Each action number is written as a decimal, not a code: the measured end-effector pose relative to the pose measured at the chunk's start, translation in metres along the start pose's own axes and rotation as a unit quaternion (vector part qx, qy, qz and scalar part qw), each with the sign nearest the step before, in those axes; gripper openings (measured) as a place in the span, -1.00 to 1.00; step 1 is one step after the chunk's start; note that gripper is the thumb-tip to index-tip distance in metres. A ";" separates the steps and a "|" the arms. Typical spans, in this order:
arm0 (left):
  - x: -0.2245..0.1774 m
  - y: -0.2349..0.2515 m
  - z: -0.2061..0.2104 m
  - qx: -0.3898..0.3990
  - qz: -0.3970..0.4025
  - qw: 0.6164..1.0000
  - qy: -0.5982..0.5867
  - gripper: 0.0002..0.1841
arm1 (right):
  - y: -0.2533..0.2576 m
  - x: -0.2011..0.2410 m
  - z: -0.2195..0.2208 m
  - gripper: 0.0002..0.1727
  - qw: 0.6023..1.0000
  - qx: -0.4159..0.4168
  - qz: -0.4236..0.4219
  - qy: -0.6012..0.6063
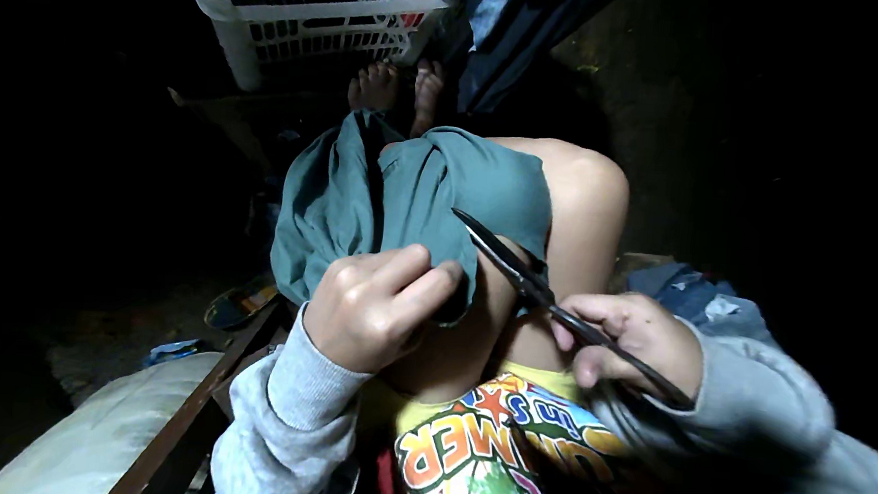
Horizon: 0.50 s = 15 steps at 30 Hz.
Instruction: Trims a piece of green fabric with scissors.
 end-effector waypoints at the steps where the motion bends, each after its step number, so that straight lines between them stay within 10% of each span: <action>1: 0.001 -0.002 0.000 -0.002 -0.003 1.000 -0.001 -0.83 | -0.003 -0.002 0.000 -0.50 1.000 0.001 0.006 0.001; 6: 0.009 -0.006 0.001 -0.040 -0.036 0.998 -0.028 -0.88 | -0.029 -0.019 -0.014 -0.44 0.997 0.038 -0.059 0.024; 11: 0.013 0.002 0.001 0.012 -0.168 0.986 -0.006 -0.58 | -0.016 0.020 -0.025 -0.34 0.957 -0.218 -0.114 -0.156; 15: 0.021 0.013 0.002 0.050 -0.204 0.976 0.062 -0.88 | 0.060 0.059 -0.016 -0.02 0.893 -0.286 -0.110 -0.328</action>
Point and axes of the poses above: each hand's wrist, its own y-axis towards the middle knuckle, its own z-axis out of the palm, x = y × z, the point moved 2 cm from there along y, towards the middle knuckle, and after that the axes turned 6 degrees about x, right-handed, at the moved point
